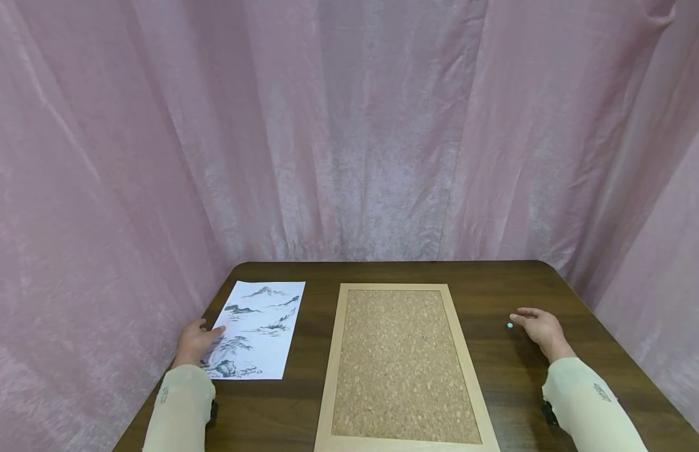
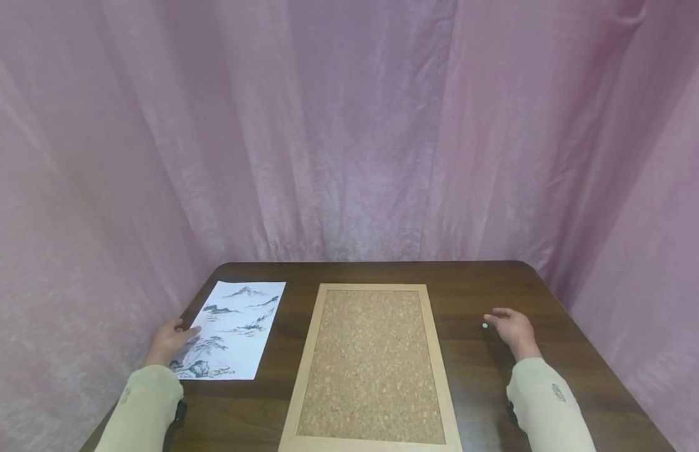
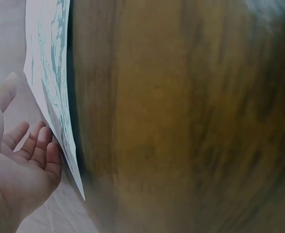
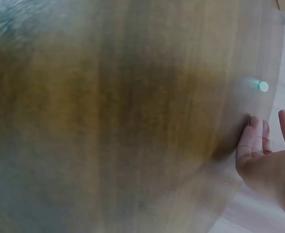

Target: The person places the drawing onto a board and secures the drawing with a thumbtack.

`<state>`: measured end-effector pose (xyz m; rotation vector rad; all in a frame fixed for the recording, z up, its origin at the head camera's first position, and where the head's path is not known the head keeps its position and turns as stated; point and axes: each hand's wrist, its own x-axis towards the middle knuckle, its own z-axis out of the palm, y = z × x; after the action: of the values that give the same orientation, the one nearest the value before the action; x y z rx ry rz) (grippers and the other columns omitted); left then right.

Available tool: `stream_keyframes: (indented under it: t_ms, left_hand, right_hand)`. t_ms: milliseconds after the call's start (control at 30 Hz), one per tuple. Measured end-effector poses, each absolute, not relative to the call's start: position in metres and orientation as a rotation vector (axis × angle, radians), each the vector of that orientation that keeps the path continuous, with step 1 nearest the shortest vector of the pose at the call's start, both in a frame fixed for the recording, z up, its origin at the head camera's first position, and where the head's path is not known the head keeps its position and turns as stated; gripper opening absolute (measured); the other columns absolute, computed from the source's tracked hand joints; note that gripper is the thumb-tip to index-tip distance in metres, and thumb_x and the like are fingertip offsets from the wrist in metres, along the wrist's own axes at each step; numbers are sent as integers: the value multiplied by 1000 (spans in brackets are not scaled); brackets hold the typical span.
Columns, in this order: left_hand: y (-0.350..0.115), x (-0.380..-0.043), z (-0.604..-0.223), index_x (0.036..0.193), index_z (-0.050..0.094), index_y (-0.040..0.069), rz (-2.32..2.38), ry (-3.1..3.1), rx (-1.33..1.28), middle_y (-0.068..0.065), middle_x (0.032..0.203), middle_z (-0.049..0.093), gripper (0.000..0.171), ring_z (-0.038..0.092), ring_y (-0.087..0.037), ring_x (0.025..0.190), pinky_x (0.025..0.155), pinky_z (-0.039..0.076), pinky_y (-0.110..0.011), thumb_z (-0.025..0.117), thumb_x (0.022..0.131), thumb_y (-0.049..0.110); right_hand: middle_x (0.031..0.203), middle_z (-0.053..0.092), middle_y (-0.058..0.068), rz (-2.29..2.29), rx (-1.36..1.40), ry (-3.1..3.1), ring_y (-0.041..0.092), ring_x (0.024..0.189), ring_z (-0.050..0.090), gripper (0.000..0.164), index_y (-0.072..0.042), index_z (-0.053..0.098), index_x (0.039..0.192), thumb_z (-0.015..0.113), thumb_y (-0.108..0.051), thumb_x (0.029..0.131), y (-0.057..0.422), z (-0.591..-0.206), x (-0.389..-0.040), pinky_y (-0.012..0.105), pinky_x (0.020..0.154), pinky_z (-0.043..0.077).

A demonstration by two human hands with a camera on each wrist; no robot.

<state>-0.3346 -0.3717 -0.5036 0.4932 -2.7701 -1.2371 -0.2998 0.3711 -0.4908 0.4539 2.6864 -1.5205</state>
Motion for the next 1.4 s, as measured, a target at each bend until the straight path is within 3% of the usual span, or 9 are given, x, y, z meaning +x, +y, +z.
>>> stream_keyframes:
  t_ms: [333,567,933,1400]
  left_hand:
    - [-372,-335,-507,142,30,-21,-1167,-2806,562,-44,140,34,67,35,-56,130,108,33,-59,60,98,19]
    - [-372,-333,-511,140,37,-19,-1152,-2803,584,-41,140,37,60,37,-55,129,108,32,-60,59,98,17]
    - [-367,-328,-509,130,50,-20,-1097,-2793,542,-38,126,52,44,53,-47,105,95,43,-57,58,96,7]
    - [-361,-328,-509,127,52,-16,-1141,-2713,622,-36,118,53,40,52,-45,100,90,44,-57,61,93,3]
  right_hand:
    - [142,40,38,-1383,411,2815,54,129,36,55,12,47,137,60,-25,100,372,-505,-299,60,104,33]
    - [144,36,37,-1341,447,2812,55,128,33,53,9,49,136,59,-28,100,368,-504,-296,62,104,28]
    - [142,41,36,-1285,475,2879,55,126,36,46,8,56,130,60,-26,99,367,-505,-298,62,104,28]
    - [131,53,34,-1196,452,2974,55,117,44,34,7,66,117,61,-22,98,367,-510,-303,62,99,31]
